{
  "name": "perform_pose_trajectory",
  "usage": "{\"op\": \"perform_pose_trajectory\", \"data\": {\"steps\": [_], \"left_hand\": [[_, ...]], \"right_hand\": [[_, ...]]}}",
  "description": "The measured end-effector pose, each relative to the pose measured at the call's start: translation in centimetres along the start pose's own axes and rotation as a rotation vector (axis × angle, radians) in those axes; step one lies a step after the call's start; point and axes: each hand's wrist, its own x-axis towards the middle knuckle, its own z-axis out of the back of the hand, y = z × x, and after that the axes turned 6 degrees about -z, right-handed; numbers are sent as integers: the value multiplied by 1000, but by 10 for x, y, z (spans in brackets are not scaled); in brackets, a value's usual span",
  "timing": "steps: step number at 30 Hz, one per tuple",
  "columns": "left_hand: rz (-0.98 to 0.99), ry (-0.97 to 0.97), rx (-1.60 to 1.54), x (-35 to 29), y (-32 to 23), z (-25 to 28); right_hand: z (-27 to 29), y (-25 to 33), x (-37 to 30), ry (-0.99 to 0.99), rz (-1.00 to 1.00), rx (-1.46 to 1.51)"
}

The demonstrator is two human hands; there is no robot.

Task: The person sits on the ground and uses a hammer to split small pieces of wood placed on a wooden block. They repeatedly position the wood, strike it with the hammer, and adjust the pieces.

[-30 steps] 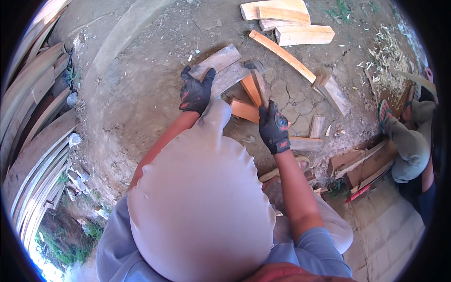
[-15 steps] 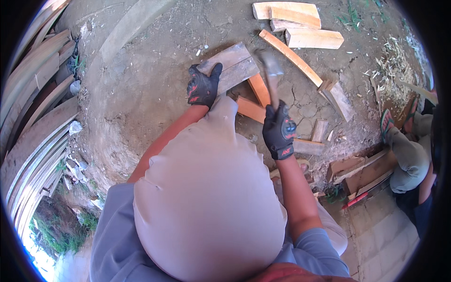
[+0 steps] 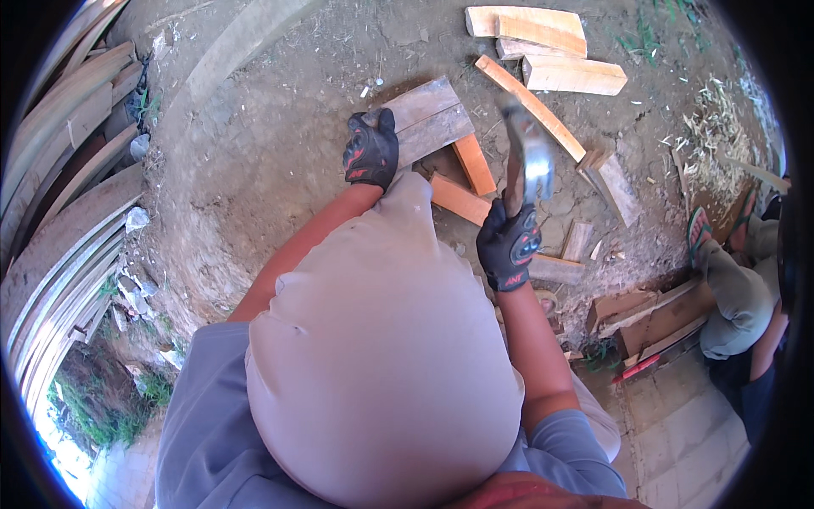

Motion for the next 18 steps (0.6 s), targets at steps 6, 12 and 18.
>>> {"op": "perform_pose_trajectory", "data": {"steps": [6, 12, 18], "left_hand": [[8, 8, -5, 2, -2, -3], [27, -12, -4, 1, -1, -2], [-2, 2, 16, 2, 2, -3]], "right_hand": [[0, -10, 15, 205, -107, -105], [-8, -5, 13, 250, -105, -141], [4, 16, 18, 204, -75, -19]]}}
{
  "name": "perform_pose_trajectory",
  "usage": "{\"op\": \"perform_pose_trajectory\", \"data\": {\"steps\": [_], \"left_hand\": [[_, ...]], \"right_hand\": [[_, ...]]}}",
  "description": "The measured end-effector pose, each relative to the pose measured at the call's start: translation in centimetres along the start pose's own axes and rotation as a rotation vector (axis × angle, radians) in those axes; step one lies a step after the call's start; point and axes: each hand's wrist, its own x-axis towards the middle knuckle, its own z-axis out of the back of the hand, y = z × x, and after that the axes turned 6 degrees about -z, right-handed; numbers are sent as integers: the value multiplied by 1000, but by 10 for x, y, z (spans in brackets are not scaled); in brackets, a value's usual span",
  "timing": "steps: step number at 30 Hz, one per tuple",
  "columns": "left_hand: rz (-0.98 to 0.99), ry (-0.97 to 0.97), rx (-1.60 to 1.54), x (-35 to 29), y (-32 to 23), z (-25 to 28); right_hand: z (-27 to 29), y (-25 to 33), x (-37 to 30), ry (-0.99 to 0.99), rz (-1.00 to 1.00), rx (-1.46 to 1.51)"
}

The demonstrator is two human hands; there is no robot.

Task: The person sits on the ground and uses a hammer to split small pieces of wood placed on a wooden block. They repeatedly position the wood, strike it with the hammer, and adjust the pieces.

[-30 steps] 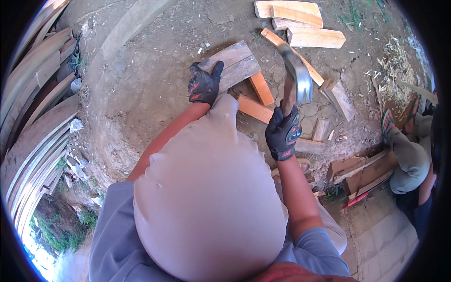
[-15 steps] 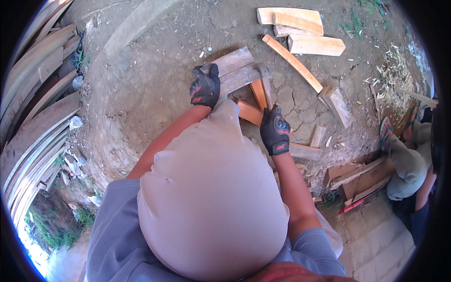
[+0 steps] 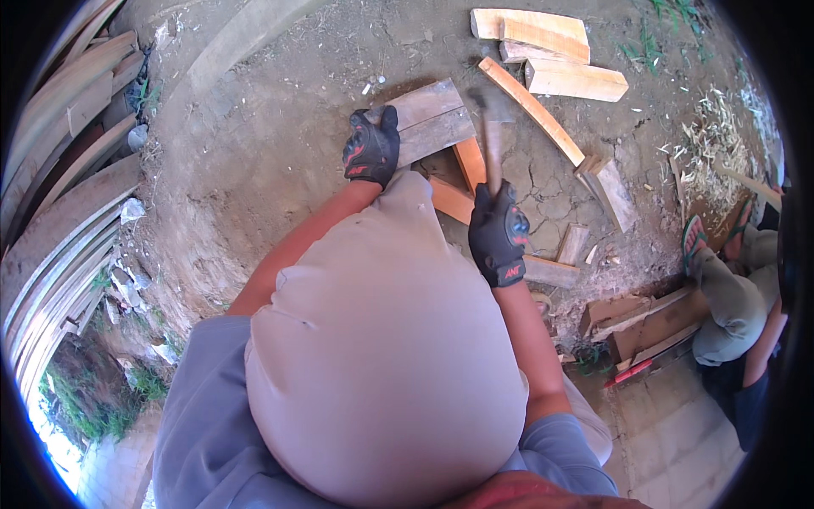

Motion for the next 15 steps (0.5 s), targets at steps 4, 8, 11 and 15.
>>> {"op": "perform_pose_trajectory", "data": {"steps": [4, 8, 11, 15], "left_hand": [[-1, -14, -14, -2, -6, 5], [11, -13, 6, 2, -9, -4], [16, -26, -9, 1, -6, -1], [19, -38, -22, -2, 1, 2]], "right_hand": [[-3, -12, -11, -198, 1, 112], [-39, -41, -2, 120, -117, -142], [-5, -12, 2, 54, -76, -58], [19, 8, -5, -195, 32, 152]]}}
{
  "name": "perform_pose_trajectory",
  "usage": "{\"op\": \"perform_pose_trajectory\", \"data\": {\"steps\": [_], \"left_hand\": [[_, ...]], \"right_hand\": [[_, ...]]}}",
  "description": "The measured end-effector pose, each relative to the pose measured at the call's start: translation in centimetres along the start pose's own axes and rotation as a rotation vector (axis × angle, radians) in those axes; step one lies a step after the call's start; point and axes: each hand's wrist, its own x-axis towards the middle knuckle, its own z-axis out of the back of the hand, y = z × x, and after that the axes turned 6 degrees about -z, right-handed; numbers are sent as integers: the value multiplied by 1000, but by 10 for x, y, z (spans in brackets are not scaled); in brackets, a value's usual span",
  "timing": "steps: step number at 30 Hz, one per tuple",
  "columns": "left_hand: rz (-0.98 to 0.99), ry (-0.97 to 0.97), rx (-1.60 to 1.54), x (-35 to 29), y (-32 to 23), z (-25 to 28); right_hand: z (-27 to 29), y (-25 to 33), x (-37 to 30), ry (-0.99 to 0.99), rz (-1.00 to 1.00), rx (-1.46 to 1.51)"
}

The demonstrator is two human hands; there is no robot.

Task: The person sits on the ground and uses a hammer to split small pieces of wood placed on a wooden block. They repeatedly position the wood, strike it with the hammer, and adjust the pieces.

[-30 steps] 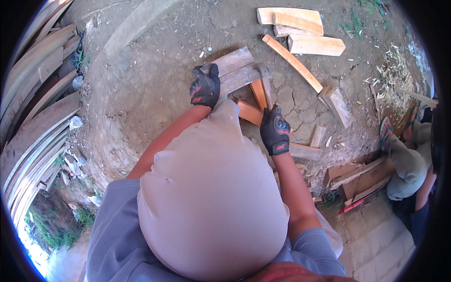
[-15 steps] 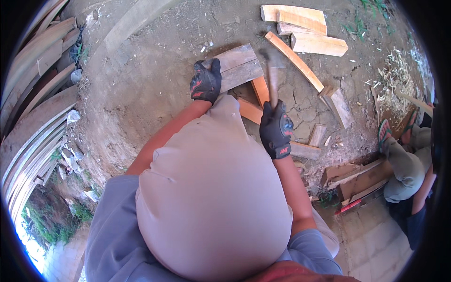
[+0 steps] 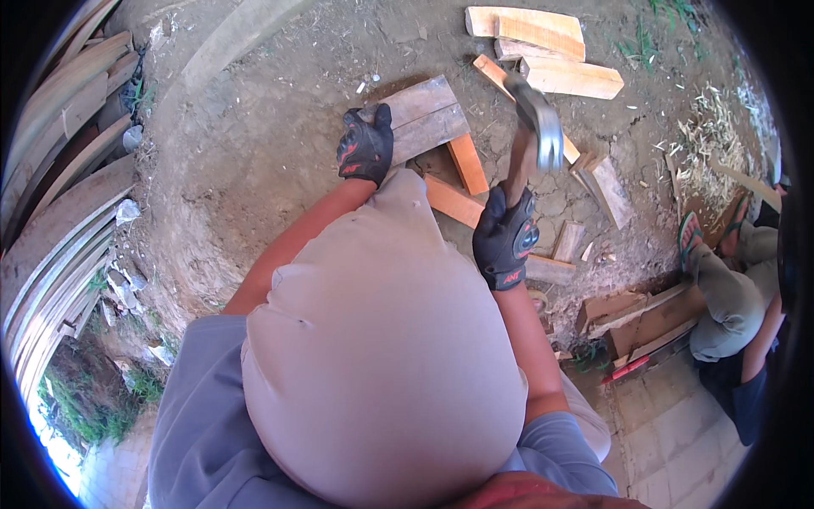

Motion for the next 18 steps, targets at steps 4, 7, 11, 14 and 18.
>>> {"op": "perform_pose_trajectory", "data": {"steps": [4, 7, 11, 14, 18], "left_hand": [[-23, 24, 23, 3, -4, -6], [-23, -17, 11, 9, -6, -5], [5, 8, 15, 3, -3, 0], [-1, 2, 37, 3, 0, -3], [-17, 40, 14, 3, -11, 0]], "right_hand": [[-50, -40, 1, 358, -169, -315], [-29, -16, 24, 310, -97, -292], [4, 20, 13, 82, -88, -58], [-17, -7, -1, 126, -141, -124], [-46, -31, 7, 369, -216, -339]]}}
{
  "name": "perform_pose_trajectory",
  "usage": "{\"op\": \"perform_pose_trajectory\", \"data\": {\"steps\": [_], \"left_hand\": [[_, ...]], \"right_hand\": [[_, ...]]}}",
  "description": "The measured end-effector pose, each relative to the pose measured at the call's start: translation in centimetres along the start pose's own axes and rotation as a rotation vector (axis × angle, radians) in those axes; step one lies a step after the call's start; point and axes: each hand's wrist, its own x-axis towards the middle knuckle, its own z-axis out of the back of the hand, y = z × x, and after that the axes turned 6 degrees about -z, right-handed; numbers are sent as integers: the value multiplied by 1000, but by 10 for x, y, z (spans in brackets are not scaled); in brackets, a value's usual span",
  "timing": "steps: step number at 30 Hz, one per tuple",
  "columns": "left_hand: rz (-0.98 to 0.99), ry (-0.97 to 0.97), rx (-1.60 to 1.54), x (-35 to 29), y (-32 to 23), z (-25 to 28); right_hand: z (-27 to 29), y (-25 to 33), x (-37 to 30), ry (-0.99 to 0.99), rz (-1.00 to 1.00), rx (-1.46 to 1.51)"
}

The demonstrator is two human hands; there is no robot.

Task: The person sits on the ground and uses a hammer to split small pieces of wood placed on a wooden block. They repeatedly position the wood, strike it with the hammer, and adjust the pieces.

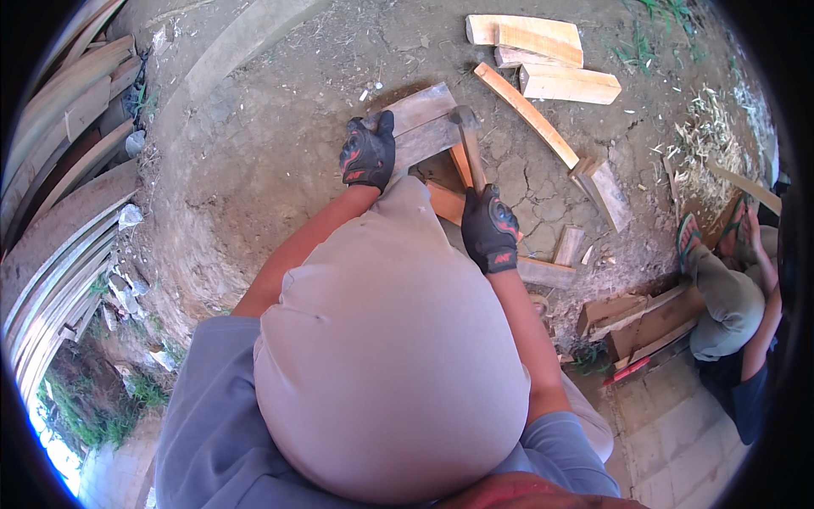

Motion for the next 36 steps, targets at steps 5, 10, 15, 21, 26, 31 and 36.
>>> {"op": "perform_pose_trajectory", "data": {"steps": [5, 10, 15, 21, 26, 31, 36], "left_hand": [[-4, -43, -10, 1, 14, -2], [3, -12, 0, 0, 6, 2], [-18, -54, -1, 0, 10, -1], [-219, -7, -30, 3, 27, 10], [-4, 635, -780, 21, 33, 41], [-83, 558, -536, 17, 18, 52], [-99, 573, -422, 26, 17, 55]], "right_hand": [[64, 34, -17, -177, 135, 168], [19, 22, -14, -133, -56, 215], [29, 13, 1, 4, 58, -42], [84, 7, -14, -75, -3, 243], [171, -33, -37, 246, -299, 711], [259, -90, -90, 180, -377, 380], [273, -140, -132, 66, -493, 514]]}}
